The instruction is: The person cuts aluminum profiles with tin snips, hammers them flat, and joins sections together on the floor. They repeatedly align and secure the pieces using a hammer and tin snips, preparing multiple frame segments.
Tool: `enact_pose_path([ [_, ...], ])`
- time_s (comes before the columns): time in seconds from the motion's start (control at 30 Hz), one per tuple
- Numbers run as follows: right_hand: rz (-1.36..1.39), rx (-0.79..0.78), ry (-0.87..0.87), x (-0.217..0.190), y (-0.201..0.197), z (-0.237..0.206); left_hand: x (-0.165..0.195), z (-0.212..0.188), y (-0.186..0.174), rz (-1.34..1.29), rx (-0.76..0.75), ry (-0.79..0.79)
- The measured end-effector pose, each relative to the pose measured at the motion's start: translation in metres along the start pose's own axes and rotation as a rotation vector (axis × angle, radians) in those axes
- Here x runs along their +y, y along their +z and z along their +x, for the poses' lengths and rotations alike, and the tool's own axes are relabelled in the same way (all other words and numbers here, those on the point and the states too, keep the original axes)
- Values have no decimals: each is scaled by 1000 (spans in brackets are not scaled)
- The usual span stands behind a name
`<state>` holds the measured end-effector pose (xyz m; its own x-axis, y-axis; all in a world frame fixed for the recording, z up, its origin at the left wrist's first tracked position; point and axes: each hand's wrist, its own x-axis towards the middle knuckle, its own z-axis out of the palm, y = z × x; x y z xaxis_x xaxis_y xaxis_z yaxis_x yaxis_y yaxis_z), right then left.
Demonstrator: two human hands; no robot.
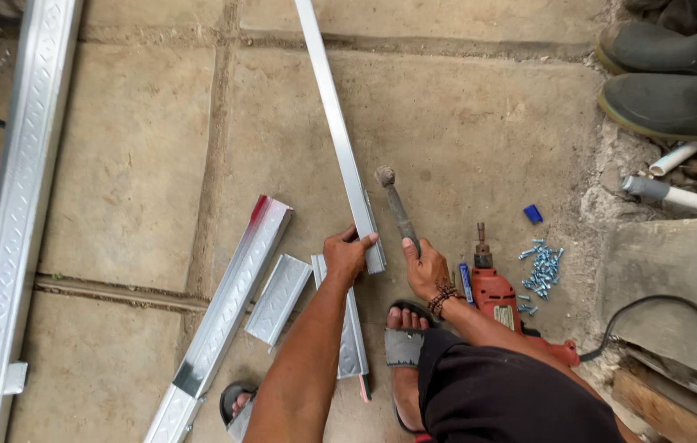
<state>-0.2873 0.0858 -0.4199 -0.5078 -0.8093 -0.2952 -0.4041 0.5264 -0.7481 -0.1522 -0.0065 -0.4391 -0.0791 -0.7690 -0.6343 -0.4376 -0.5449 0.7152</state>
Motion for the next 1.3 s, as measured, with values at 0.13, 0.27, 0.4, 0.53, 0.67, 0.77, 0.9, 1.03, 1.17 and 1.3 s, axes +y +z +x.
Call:
enact_pose_path([
  [0.13, -74, -92, 62, 4, 2, -13, -3, 4, 2, -56, 16, 88],
  [0.27, -30, -52, 117, 6, 2, -24, -5, 4, 2, -11, 13, 50],
  [0.4, -40, -70, 95, 4, 4, -23, -5, 3, 2, -84, 0, 63],
  [0.53, -31, -68, 66, 3, 7, -22, -3, 4, 2, -31, 33, 104],
  [0.67, -94, 58, 105, 11, 2, -19, -4, 6, 2, 59, 112, 243],
  [0.77, -145, 249, -9, 22, -10, -1, 1, 9, 1, 222, 258, 283],
  [0.9, -243, 382, -41, 36, -13, 18, 7, 8, -4, 159, 278, 145],
  [1.03, -234, 402, -27, 43, -7, 22, 6, 10, -11, -220, 241, 48],
  [1.17, -256, 358, 38, 43, -4, 22, -9, 9, -20, -345, 235, 76],
  [1.3, -304, 291, 175, 44, -6, 23, -33, -8, -29, -438, 262, 90],
])
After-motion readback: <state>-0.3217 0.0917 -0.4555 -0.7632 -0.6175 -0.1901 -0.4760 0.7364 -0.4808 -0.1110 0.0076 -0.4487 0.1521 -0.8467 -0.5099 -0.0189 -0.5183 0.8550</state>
